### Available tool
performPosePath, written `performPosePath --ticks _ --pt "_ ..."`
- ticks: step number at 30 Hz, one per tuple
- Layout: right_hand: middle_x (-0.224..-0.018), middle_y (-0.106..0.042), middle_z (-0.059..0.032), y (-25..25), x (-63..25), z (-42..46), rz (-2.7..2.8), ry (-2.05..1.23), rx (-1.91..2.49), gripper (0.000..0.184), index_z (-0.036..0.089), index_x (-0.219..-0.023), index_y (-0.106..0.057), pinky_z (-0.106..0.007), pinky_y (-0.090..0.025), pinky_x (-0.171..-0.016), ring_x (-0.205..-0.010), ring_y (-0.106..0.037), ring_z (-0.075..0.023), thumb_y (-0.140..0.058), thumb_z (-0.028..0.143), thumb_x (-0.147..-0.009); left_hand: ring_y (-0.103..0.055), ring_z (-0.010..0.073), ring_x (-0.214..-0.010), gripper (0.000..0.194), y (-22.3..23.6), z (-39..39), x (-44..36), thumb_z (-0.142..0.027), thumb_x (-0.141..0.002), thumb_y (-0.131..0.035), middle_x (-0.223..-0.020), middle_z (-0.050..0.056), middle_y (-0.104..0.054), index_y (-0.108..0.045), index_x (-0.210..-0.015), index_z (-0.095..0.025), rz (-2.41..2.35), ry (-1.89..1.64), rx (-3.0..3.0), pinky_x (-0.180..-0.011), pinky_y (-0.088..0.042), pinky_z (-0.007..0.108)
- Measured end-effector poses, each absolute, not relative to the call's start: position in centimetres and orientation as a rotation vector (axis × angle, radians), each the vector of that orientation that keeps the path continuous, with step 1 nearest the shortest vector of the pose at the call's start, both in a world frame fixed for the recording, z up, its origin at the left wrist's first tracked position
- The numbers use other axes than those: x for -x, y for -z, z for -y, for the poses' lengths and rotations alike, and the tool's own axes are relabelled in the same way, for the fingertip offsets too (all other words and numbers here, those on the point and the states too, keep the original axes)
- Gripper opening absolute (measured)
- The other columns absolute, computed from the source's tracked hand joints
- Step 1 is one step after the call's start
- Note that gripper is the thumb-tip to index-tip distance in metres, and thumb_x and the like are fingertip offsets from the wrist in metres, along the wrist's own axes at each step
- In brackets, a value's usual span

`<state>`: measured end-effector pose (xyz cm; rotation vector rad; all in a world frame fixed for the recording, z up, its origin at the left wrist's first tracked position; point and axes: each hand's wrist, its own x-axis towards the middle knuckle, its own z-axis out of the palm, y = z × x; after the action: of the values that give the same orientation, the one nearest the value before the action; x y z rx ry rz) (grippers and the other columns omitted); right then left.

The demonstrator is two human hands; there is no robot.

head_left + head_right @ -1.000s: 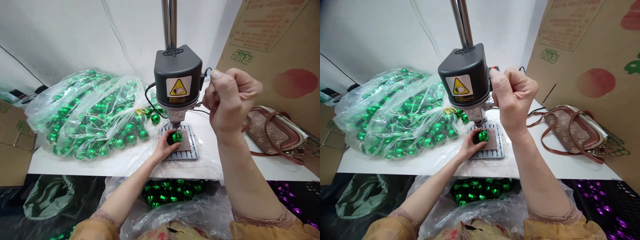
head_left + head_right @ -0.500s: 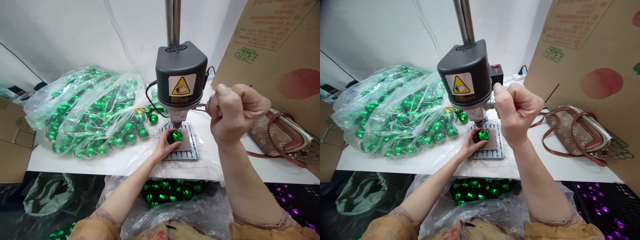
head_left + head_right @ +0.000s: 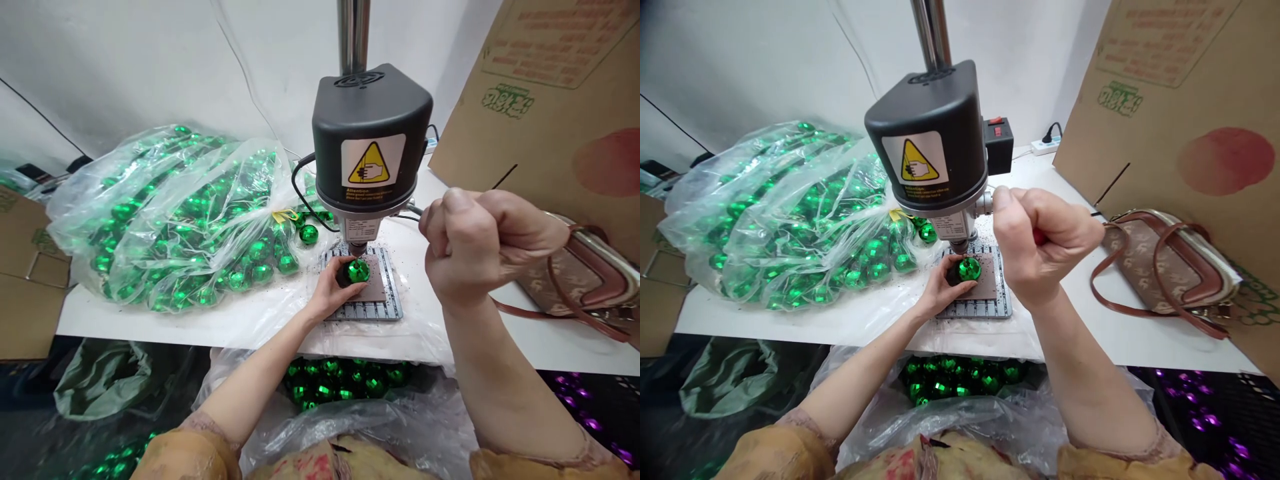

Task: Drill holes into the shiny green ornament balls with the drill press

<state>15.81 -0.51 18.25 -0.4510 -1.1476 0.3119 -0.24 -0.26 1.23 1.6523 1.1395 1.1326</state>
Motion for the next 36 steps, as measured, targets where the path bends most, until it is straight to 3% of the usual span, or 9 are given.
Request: performPosePath --ticks 7,12,19,26,36 --pt "-0.041 -0.029 0.0050 -22.3 -16.0 -1.0 1.125 -0.387 0.632 0.043 0.022 -0.044 -0.035 -0.030 -0.016 -0.041 -0.038 -0.028 -0.0072 -0.061 0.012 -0.077 -0.066 0.0244 -0.103 0.056 -1.8 0.5 0.0 -0.041 -0.073 -0.084 -0.111 0.008 -0.068 -0.057 -0.117 -0.020 -1.184 -1.200 -1.722 -0.090 -0.054 0.037" --pt "-0.041 -0.026 0.0044 -23.3 -16.0 -2.2 1.105 -0.463 0.657 0.043 0.024 -0.045 -0.032 -0.033 -0.013 -0.036 -0.035 -0.028 -0.0099 -0.060 0.011 -0.075 -0.063 0.0254 -0.104 0.055 -2.6 0.6 0.1 -0.043 -0.073 -0.084 -0.110 0.008 -0.065 -0.061 -0.117 -0.021 -1.231 -1.218 -1.860 -0.091 -0.052 0.039" --pt "-0.043 -0.027 0.0045 -23.0 -15.9 -2.3 1.101 -0.444 0.655 0.043 0.023 -0.046 -0.031 -0.031 -0.018 -0.038 -0.036 -0.028 -0.0090 -0.058 0.011 -0.077 -0.065 0.0244 -0.109 0.046 -2.2 0.1 0.7 -0.050 -0.087 -0.068 -0.115 0.009 -0.069 -0.063 -0.122 -0.022 -1.170 -1.166 -1.667 -0.098 -0.050 0.038" --pt "-0.040 -0.030 0.0073 -23.3 -15.9 -2.2 1.084 -0.516 0.597 0.043 0.022 -0.047 -0.032 -0.027 -0.019 -0.037 -0.033 -0.024 -0.0052 -0.058 0.008 -0.077 -0.065 0.0250 -0.106 0.053 -1.9 -0.4 0.7 -0.056 -0.079 -0.074 -0.113 0.009 -0.069 -0.066 -0.118 -0.020 -1.143 -1.190 -1.648 -0.097 -0.050 0.039" --pt "-0.040 -0.032 0.0079 -23.1 -16.2 -2.2 1.105 -0.532 0.585 0.040 0.021 -0.048 -0.034 -0.027 -0.019 -0.038 -0.034 -0.024 -0.0037 -0.060 0.013 -0.077 -0.066 0.0246 -0.104 0.052 -1.5 0.3 -0.4 -0.043 -0.078 -0.080 -0.112 0.009 -0.069 -0.063 -0.121 -0.020 -1.188 -1.193 -1.606 -0.095 -0.053 0.040"
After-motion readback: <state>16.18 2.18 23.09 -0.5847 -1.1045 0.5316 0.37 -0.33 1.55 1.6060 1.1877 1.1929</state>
